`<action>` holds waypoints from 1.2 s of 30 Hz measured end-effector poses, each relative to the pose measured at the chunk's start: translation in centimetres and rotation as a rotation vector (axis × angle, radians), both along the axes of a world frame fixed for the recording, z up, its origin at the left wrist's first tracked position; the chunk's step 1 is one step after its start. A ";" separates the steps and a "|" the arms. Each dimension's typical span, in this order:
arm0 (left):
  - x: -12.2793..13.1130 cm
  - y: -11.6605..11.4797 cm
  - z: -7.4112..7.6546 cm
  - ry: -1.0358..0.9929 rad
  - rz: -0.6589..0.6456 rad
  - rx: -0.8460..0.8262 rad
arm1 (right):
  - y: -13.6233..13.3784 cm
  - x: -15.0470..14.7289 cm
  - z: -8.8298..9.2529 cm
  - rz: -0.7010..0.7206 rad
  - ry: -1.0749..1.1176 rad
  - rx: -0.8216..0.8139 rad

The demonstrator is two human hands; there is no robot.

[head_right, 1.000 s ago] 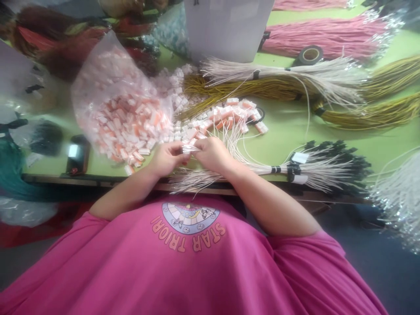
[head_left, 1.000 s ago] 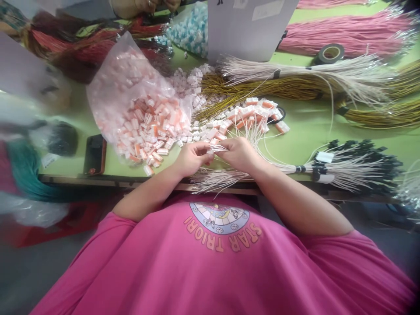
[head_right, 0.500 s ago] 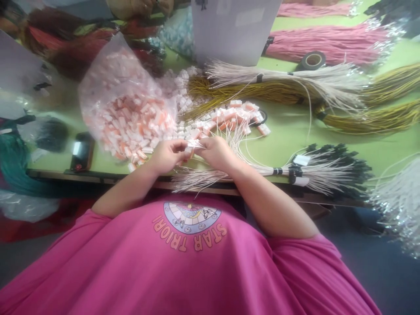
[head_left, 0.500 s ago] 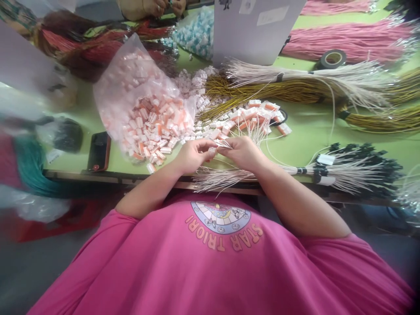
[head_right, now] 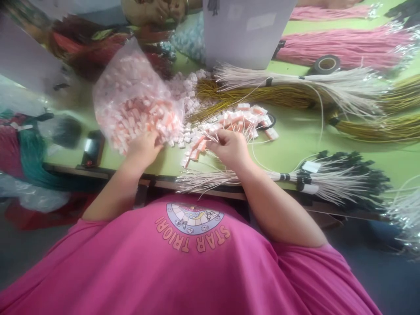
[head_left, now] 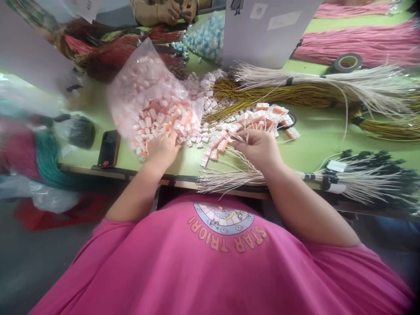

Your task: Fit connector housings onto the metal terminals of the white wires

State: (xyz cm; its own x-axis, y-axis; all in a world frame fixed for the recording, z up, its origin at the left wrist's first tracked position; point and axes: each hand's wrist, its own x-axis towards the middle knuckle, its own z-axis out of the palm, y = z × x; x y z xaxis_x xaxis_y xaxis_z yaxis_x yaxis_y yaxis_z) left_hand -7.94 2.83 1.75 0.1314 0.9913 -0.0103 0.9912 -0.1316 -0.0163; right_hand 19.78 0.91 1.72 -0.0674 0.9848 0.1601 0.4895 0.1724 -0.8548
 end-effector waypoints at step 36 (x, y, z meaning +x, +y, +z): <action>7.6 -1.3 -1.9 -1.737 0.014 -0.762 | -0.5 -0.6 0.0 0.086 -0.037 -0.058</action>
